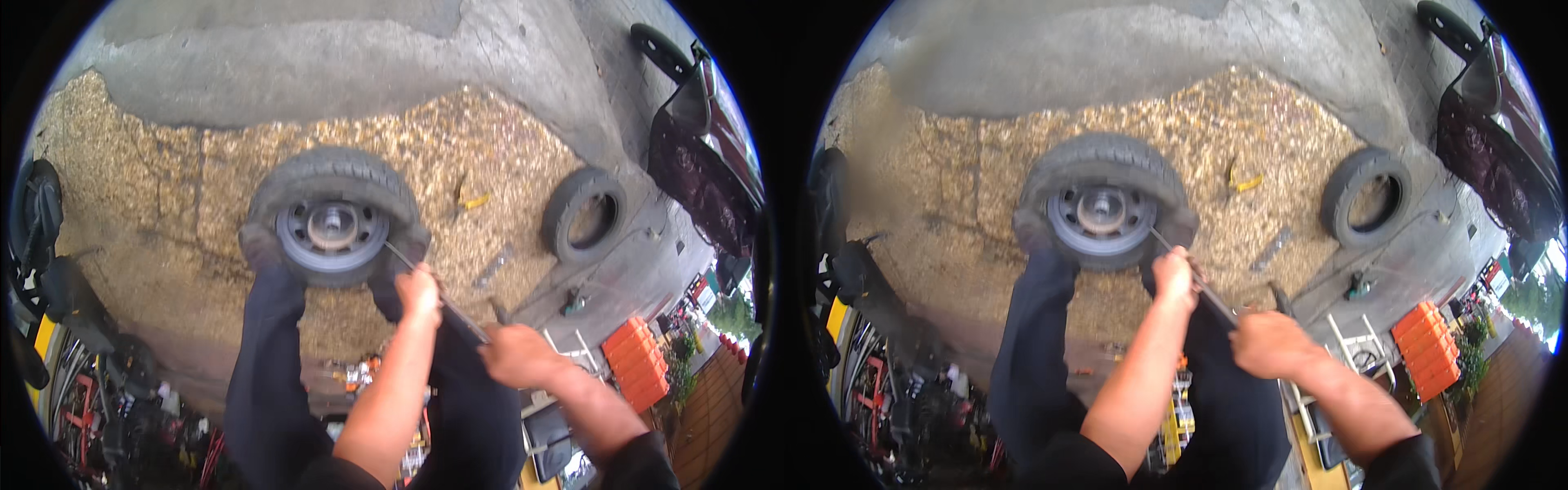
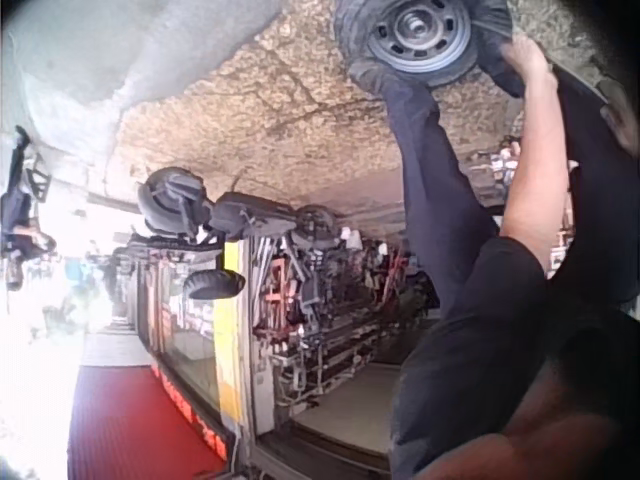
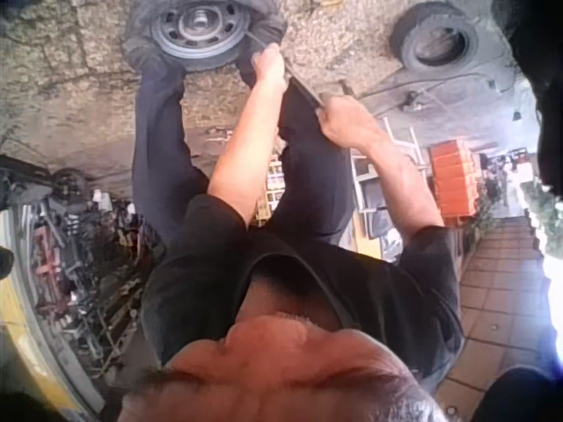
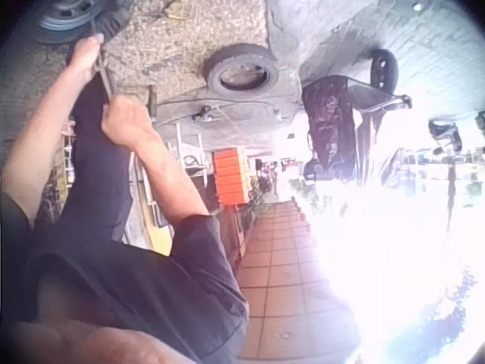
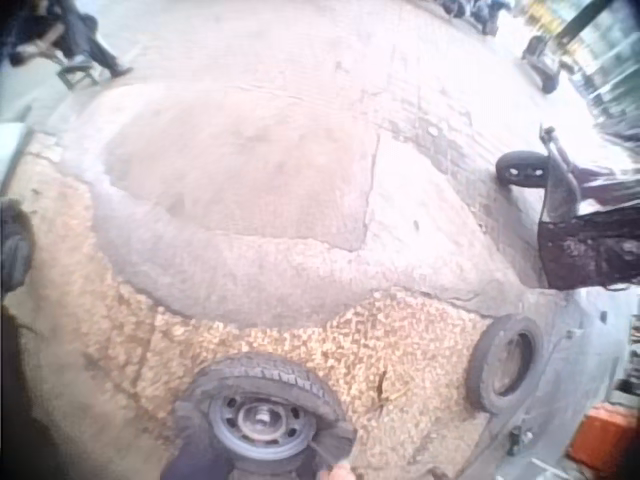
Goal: The person removes a tire from a metal rim using a metal pry bar. They repeatedly lever the tire bead over the rim edge, rotate the wheel, and use their foot to stabilize the rim until the tire is fully detached.
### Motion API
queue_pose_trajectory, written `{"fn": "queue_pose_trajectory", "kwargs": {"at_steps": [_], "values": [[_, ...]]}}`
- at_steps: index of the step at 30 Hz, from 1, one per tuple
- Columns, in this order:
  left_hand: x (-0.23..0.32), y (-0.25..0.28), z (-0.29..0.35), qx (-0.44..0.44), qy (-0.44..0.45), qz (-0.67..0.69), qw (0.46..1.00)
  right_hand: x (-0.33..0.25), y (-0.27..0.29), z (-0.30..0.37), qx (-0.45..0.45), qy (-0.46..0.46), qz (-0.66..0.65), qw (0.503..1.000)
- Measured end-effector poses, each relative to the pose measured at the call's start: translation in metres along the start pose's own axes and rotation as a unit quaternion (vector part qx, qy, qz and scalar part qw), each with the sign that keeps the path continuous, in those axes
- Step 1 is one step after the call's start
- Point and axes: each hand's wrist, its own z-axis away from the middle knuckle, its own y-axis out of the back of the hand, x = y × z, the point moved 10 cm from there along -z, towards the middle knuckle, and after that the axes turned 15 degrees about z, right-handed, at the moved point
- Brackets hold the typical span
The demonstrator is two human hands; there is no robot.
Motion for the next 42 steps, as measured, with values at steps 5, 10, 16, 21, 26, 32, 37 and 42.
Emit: {"fn": "queue_pose_trajectory", "kwargs": {"at_steps": [5,10,16,21,26,32,37,42], "values": [[0.026,0.141,0.01,0.108,0.058,0.032,0.992,-0.114,-0.086,-0.017,-0.011,0.026,-0.209,0.977],[0.041,0.202,-0.041,0.131,0.076,-0.02,0.988,-0.154,-0.114,-0.063,-0.006,-0.031,-0.262,0.965],[0.051,0.209,-0.052,0.125,0.071,-0.057,0.988,-0.167,-0.124,-0.07,0.035,-0.089,-0.331,0.939],[0.051,0.21,-0.077,0.115,0.125,-0.049,0.984,-0.173,-0.112,-0.09,0.076,-0.075,-0.35,0.931],[0.058,0.195,-0.095,0.129,0.1,-0.078,0.984,-0.16,-0.1,-0.103,0.055,-0.083,-0.309,0.946],[0.085,0.163,-0.022,0.106,-0.002,-0.221,0.97,-0.167,-0.131,-0.038,0.092,-0.093,-0.416,0.9],[0.104,0.068,-0.023,-0.058,-0.054,-0.307,0.948,-0.169,-0.143,-0.046,0.201,-0.128,-0.537,0.809],[0.112,0.044,-0.051,-0.088,-0.032,-0.377,0.921,-0.181,-0.172,-0.095,0.162,-0.171,-0.608,0.758]]}}
